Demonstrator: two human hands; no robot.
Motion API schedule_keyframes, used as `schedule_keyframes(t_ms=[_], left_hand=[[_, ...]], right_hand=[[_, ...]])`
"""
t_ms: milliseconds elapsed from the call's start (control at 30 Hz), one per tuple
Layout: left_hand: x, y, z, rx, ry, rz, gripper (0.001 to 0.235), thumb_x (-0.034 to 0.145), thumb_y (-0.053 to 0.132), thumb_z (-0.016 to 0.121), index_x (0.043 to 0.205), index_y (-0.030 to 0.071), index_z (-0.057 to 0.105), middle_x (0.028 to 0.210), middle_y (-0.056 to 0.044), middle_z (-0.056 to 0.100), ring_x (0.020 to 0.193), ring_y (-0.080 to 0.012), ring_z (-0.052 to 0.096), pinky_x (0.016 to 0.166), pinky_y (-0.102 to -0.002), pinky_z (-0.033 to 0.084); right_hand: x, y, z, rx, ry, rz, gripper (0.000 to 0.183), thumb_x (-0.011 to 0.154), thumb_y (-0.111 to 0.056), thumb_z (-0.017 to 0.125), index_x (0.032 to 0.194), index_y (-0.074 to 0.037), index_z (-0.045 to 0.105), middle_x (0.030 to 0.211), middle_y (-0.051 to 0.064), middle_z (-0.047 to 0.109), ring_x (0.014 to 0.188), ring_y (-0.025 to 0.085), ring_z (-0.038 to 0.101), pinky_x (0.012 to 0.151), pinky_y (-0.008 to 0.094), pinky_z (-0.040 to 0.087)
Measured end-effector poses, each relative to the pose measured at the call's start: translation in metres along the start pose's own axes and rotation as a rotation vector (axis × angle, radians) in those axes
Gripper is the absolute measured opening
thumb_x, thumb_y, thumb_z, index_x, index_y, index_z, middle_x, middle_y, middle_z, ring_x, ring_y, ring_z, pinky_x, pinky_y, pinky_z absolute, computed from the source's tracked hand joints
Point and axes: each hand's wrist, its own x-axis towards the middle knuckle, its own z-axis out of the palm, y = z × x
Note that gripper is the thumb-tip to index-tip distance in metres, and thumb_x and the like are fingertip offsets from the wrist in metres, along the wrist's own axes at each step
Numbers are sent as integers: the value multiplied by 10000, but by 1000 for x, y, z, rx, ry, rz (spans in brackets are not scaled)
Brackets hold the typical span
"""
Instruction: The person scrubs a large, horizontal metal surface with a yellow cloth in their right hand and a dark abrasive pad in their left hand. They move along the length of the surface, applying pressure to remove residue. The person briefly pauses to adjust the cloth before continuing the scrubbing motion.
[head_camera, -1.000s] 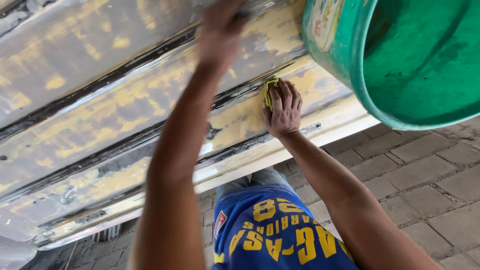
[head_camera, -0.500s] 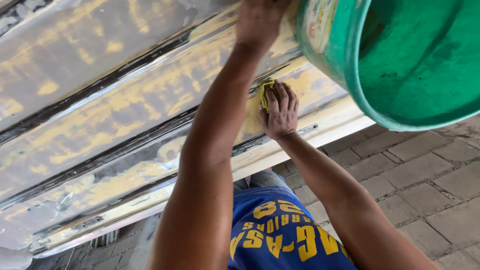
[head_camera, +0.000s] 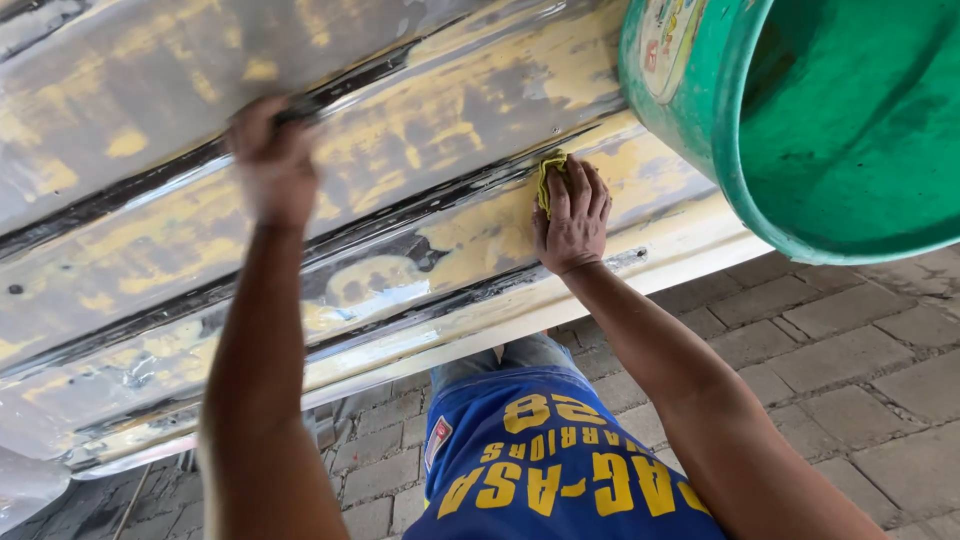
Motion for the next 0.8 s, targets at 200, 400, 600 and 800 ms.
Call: schedule_keyframes(t_ms=[200, 400, 600, 800], left_hand=[[97, 132, 123, -158, 80, 207, 162, 790, 21, 718, 938, 85, 712, 1269, -106, 646, 1194, -313, 599, 899, -487, 477], [32, 36, 53, -245, 44, 164, 113, 973, 104, 785, 1063, 100, 717, 1271, -52, 658, 1181, -288, 609, 991, -451, 510], [-59, -64, -38, 148, -57, -169, 215, 948, -34, 768, 963, 155, 667, 1313, -92, 645, 1252, -295, 614, 1019, -478, 503], [36, 81, 89, -129, 98, 82, 144, 1001, 16, 727, 1013, 160, 724, 1277, -23, 665, 1214, -239, 614, 1029, -424, 499]], right_hand=[[1, 2, 3, -6, 10, -21, 599, 1016, -259, 620, 1539, -70, 397, 1602, 227, 372, 1444, 474, 376, 1178, 626, 307], [0, -2, 0, 12, 3, -7, 605, 1020, -270, 623, 1542, -60, 403, 1603, 226, 371, 1446, 474, 372, 1173, 623, 303], [-2, 2, 4, -12, 1, -1, 597, 1029, -267, 619, 1545, -57, 404, 1601, 232, 364, 1446, 472, 363, 1177, 625, 299], [-2, 3, 3, -35, 6, -7, 596, 1028, -271, 613, 1542, -57, 400, 1608, 233, 358, 1449, 473, 364, 1178, 622, 293]])
